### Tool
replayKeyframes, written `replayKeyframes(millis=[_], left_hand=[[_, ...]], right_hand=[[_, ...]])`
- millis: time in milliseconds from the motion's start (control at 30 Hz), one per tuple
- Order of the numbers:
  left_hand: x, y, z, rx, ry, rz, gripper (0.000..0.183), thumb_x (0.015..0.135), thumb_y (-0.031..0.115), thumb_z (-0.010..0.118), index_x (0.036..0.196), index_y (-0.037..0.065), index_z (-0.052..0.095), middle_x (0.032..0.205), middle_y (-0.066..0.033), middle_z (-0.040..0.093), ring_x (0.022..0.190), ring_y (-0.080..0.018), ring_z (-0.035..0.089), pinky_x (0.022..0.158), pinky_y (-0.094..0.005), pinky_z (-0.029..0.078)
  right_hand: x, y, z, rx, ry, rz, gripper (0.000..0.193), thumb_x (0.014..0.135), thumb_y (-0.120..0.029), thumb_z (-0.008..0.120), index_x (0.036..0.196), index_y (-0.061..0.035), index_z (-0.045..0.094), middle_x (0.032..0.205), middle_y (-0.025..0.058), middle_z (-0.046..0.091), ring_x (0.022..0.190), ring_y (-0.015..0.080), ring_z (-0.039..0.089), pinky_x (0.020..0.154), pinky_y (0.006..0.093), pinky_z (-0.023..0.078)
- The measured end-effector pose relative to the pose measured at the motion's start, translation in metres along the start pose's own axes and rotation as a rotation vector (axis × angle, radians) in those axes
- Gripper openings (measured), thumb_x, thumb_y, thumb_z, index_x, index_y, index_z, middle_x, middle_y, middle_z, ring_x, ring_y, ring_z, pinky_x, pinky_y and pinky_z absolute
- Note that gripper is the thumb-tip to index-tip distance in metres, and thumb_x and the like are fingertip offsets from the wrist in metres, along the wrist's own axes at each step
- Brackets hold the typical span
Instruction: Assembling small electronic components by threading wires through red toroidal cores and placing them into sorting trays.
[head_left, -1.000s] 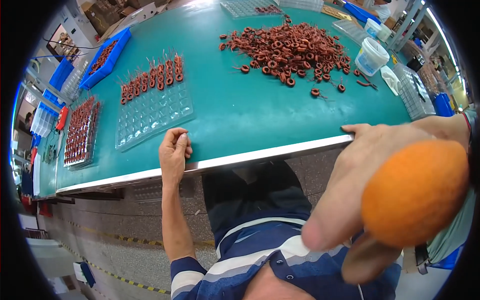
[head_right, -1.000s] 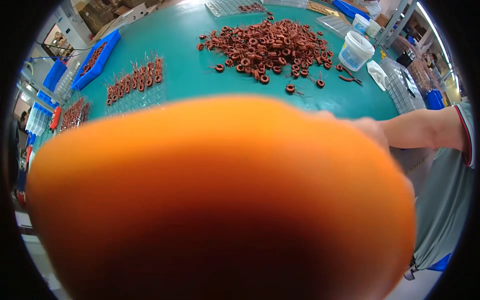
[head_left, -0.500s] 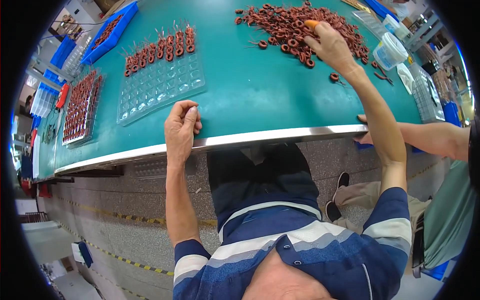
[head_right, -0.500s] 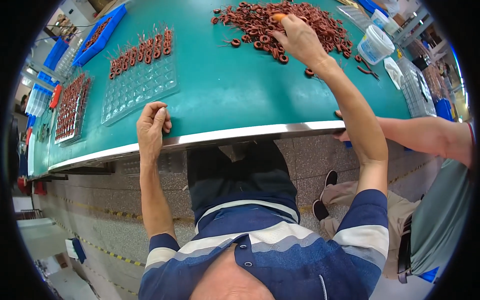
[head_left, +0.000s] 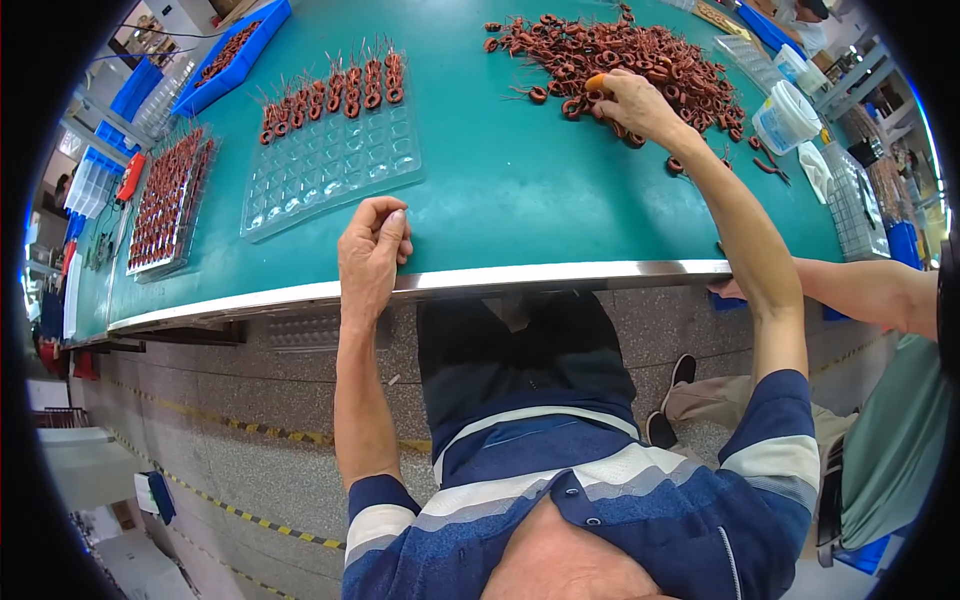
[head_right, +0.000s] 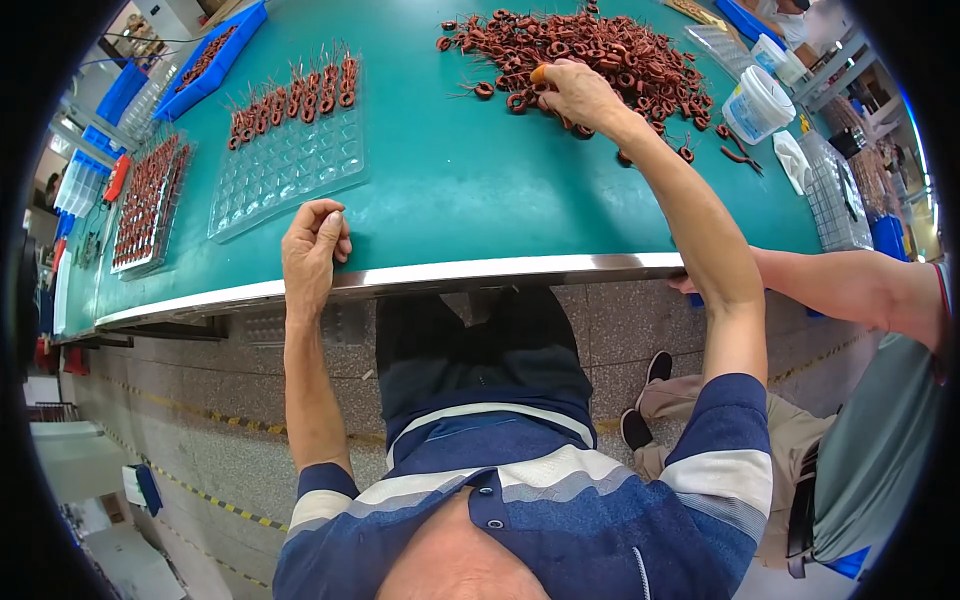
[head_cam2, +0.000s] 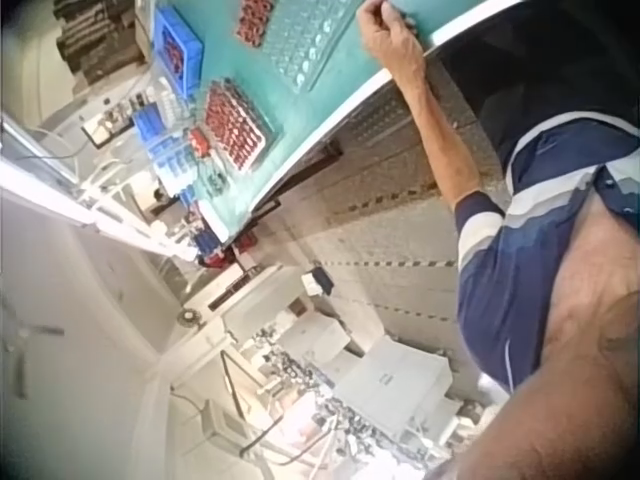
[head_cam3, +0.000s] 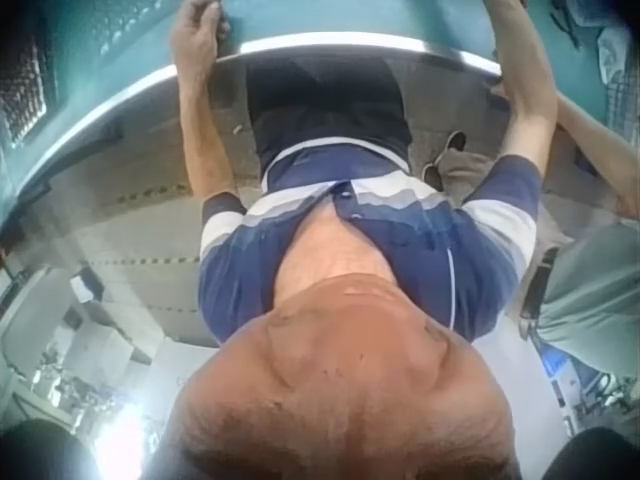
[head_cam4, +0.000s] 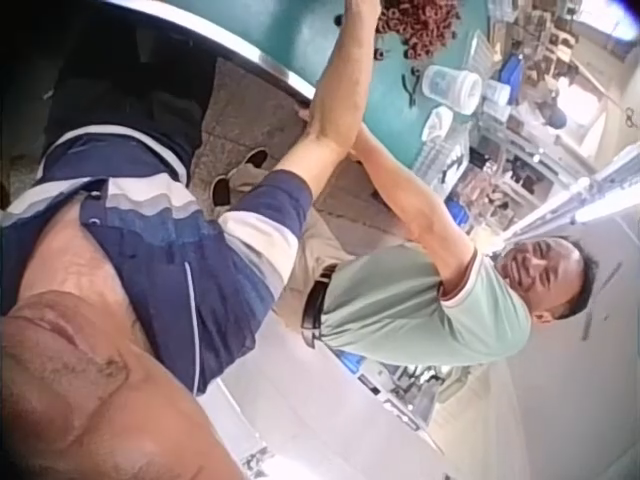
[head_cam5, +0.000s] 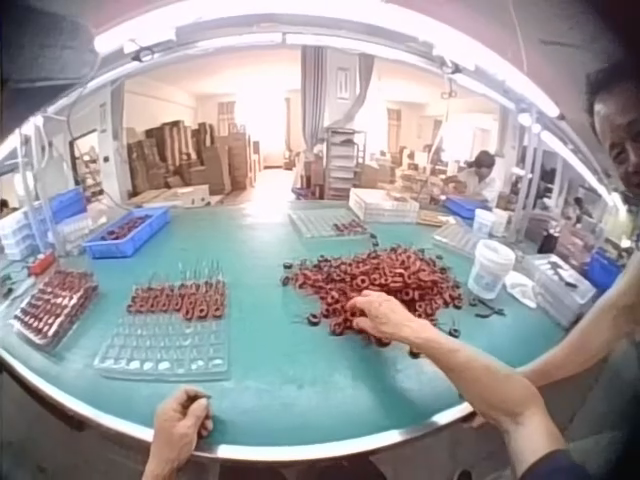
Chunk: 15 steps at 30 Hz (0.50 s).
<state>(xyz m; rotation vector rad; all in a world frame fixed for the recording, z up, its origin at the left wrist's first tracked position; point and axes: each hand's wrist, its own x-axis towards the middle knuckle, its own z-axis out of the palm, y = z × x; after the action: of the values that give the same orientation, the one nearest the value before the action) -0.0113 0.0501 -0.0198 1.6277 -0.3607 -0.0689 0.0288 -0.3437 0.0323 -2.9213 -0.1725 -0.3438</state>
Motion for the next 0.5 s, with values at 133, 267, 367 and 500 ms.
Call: replayKeyframes(millis=[133,267,367,500], left_hand=[[0.0,-0.001,-0.002,0.018,0.001,-0.007,0.012,0.095,0.014,0.055,0.099,0.003,0.06,0.075,0.0012,0.057,0.062,-0.0042,0.052,0.054,-0.0192,0.041],[0.001,-0.002,-0.001,0.002,0.017,-0.003,0.012,0.095,0.013,0.055,0.099,0.003,0.06,0.075,0.0009,0.057,0.062,-0.0043,0.052,0.053,-0.0193,0.042],[0.001,-0.001,0.0,0.014,0.007,-0.001,0.012,0.095,0.012,0.054,0.099,0.003,0.06,0.074,0.0005,0.058,0.061,-0.0044,0.052,0.052,-0.0196,0.041],[0.002,0.0,0.0,0.033,-0.002,-0.004,0.011,0.095,0.012,0.054,0.099,0.003,0.061,0.073,0.0005,0.058,0.06,-0.0045,0.052,0.052,-0.0197,0.042]], right_hand=[[0.004,-0.002,0.006,-0.06,0.056,-0.114,0.028,0.079,-0.012,0.063,0.105,-0.0015,0.063,0.098,0.016,0.064,0.097,0.032,0.061,0.087,0.0404,0.049],[0.013,0.004,-0.006,0.274,-0.027,0.071,0.038,0.079,-0.019,0.064,0.112,0.0004,0.062,0.097,0.0139,0.068,0.087,0.0209,0.065,0.081,0.0319,0.051],[0.006,-0.002,-0.004,0.284,0.077,0.074,0.038,0.081,-0.022,0.063,0.112,0.0001,0.062,0.096,0.0129,0.068,0.088,0.0198,0.065,0.081,0.0311,0.051],[0.0,-0.006,0.006,0.337,0.289,0.047,0.037,0.081,-0.026,0.062,0.107,0.0003,0.064,0.09,0.013,0.068,0.079,0.0202,0.065,0.074,0.0313,0.052]])
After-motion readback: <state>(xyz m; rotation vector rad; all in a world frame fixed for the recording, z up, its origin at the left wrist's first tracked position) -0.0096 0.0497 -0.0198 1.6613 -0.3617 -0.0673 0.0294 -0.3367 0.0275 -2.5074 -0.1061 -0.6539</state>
